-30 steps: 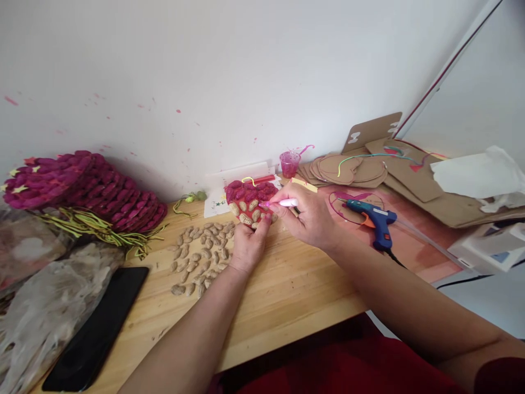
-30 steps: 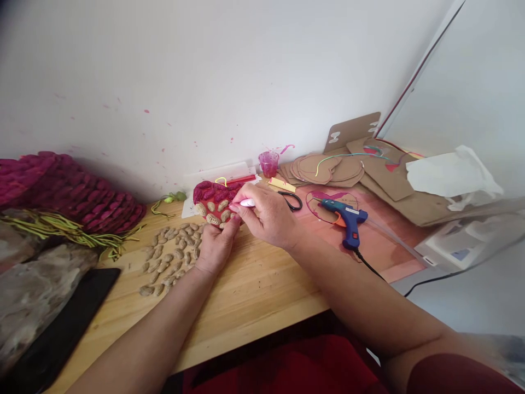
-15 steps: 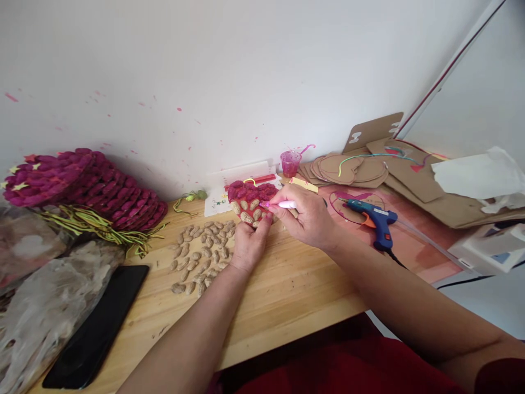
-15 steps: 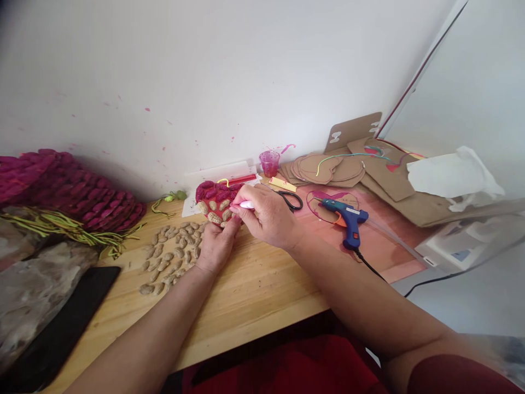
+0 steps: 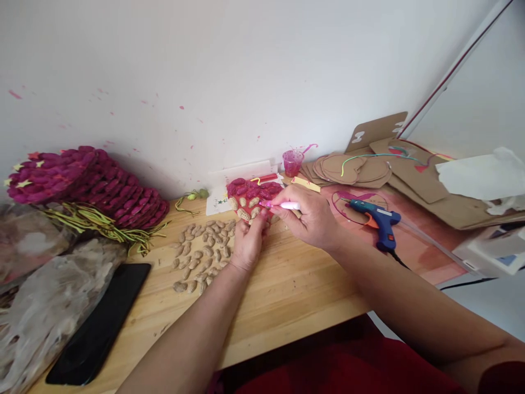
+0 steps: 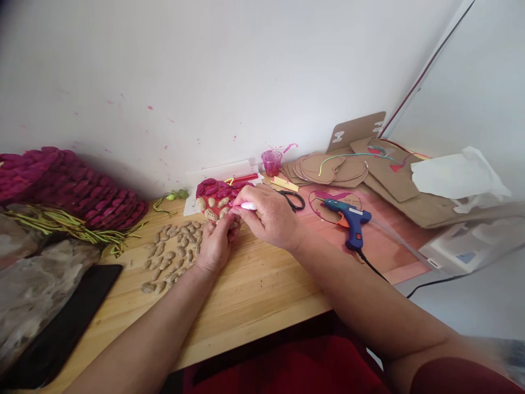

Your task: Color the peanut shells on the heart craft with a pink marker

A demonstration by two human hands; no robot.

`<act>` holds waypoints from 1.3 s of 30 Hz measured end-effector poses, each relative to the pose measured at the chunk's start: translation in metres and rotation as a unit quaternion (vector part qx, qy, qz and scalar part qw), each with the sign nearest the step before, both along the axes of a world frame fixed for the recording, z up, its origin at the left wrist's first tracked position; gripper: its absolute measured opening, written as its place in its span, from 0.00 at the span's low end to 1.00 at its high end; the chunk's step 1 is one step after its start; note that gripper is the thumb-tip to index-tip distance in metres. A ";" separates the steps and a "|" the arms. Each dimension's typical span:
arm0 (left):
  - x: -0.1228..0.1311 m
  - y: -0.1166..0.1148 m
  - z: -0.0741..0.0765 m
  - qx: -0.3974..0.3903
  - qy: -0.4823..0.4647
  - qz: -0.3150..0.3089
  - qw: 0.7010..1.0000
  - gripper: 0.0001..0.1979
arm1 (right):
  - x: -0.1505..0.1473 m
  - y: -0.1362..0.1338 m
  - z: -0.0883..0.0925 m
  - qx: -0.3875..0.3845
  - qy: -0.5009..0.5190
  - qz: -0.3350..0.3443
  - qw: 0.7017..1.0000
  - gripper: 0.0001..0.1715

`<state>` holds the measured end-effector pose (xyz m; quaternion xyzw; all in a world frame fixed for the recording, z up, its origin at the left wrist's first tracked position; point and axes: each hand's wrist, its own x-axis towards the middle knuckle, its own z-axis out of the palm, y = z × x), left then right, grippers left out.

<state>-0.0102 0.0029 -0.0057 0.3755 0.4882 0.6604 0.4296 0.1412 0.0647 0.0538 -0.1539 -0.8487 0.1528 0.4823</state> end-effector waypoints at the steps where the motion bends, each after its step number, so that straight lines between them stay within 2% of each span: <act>1: 0.001 0.000 0.002 -0.009 -0.014 0.007 1.000 0.26 | 0.000 0.000 0.000 0.003 -0.001 0.003 1.000 0.05; 7: 0.002 0.000 0.010 -0.044 -0.057 0.045 0.996 0.29 | -0.001 0.002 -0.001 0.033 0.007 0.021 0.999 0.03; 9: 0.001 0.000 0.009 -0.059 -0.025 0.065 0.996 0.28 | -0.001 0.003 -0.002 0.033 -0.003 0.017 0.999 0.03; 13: -0.004 -0.004 0.008 -0.069 0.097 0.084 0.989 0.30 | -0.001 0.002 -0.003 0.037 -0.030 0.008 0.999 0.04; 16: -0.005 -0.005 0.009 -0.058 0.122 0.094 0.986 0.30 | -0.001 0.001 -0.003 0.043 -0.032 0.012 0.998 0.05; 21: -0.006 -0.002 0.007 -0.064 0.074 0.122 0.988 0.30 | -0.001 0.003 -0.004 0.041 -0.031 0.002 0.999 0.05; 27: -0.006 0.000 0.000 -0.056 0.056 0.088 0.993 0.27 | -0.001 0.006 -0.009 0.024 -0.026 0.009 0.999 0.04; 35: -0.001 0.001 0.007 -0.078 -0.014 0.089 0.993 0.24 | 0.000 0.003 -0.004 0.027 -0.036 -0.002 0.999 0.06; 39: -0.003 0.002 0.004 -0.081 -0.022 0.099 0.992 0.23 | 0.002 0.004 0.000 0.015 -0.013 -0.021 1.000 0.06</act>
